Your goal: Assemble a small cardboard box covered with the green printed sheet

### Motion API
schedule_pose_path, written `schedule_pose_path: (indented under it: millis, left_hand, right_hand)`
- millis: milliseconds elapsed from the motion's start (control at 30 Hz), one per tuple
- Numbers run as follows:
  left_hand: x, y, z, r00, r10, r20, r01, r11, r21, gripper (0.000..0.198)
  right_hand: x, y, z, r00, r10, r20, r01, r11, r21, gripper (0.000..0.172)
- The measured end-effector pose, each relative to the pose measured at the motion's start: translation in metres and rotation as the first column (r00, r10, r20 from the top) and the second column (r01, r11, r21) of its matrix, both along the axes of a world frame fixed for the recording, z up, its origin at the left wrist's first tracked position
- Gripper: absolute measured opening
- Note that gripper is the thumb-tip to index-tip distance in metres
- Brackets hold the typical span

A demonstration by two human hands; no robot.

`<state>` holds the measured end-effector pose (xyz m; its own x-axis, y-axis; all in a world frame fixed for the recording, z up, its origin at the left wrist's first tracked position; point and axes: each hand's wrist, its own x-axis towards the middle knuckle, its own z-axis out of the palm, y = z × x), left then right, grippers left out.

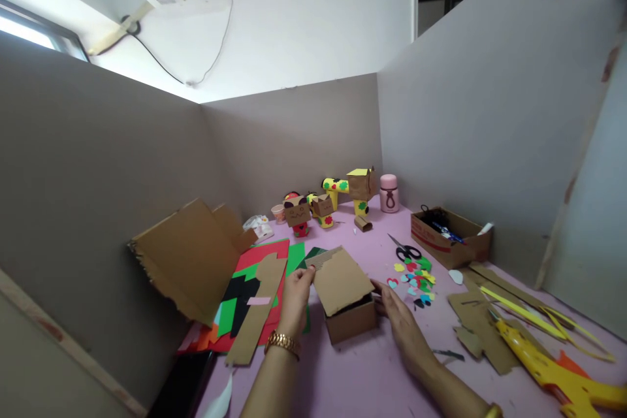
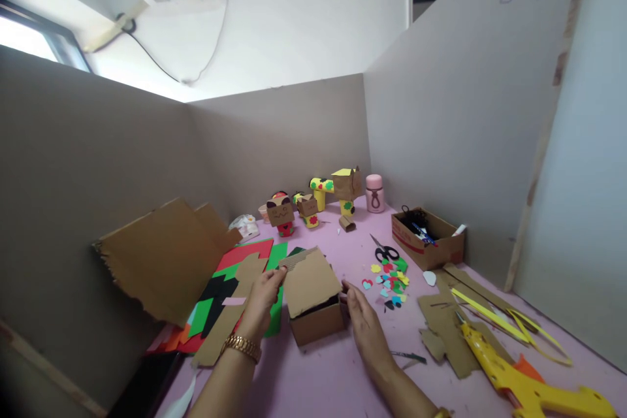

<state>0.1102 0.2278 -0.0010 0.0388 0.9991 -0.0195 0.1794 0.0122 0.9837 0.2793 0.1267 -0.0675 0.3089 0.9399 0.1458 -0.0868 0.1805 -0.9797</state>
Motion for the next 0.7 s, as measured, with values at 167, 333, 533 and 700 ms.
schedule_pose_path:
  millis: [167,333,533,700]
  left_hand:
    - [-0.004,0.005,-0.005,0.997,-0.040,-0.064,0.034,0.994,-0.100,0.022]
    - [-0.002,0.004,-0.015,0.998,-0.029,-0.048,0.025,0.996,-0.084,0.021]
    - [0.004,0.003,-0.024,0.999,0.015,0.048,-0.014,1.000,-0.025,0.019]
    - [0.011,-0.004,-0.023,0.986,0.012,0.169,-0.016,1.000,0.021,0.018]
  right_hand:
    - [0.000,0.001,0.002,1.000,-0.003,0.016,0.003,1.000,-0.018,0.071]
    - [-0.001,0.001,0.001,0.998,-0.016,0.060,0.016,1.000,-0.008,0.070]
    - [-0.003,-0.001,0.005,0.991,-0.018,0.130,0.013,0.999,0.039,0.070]
    - [-0.003,-0.003,0.010,0.990,0.005,0.139,-0.015,0.997,0.072,0.066]
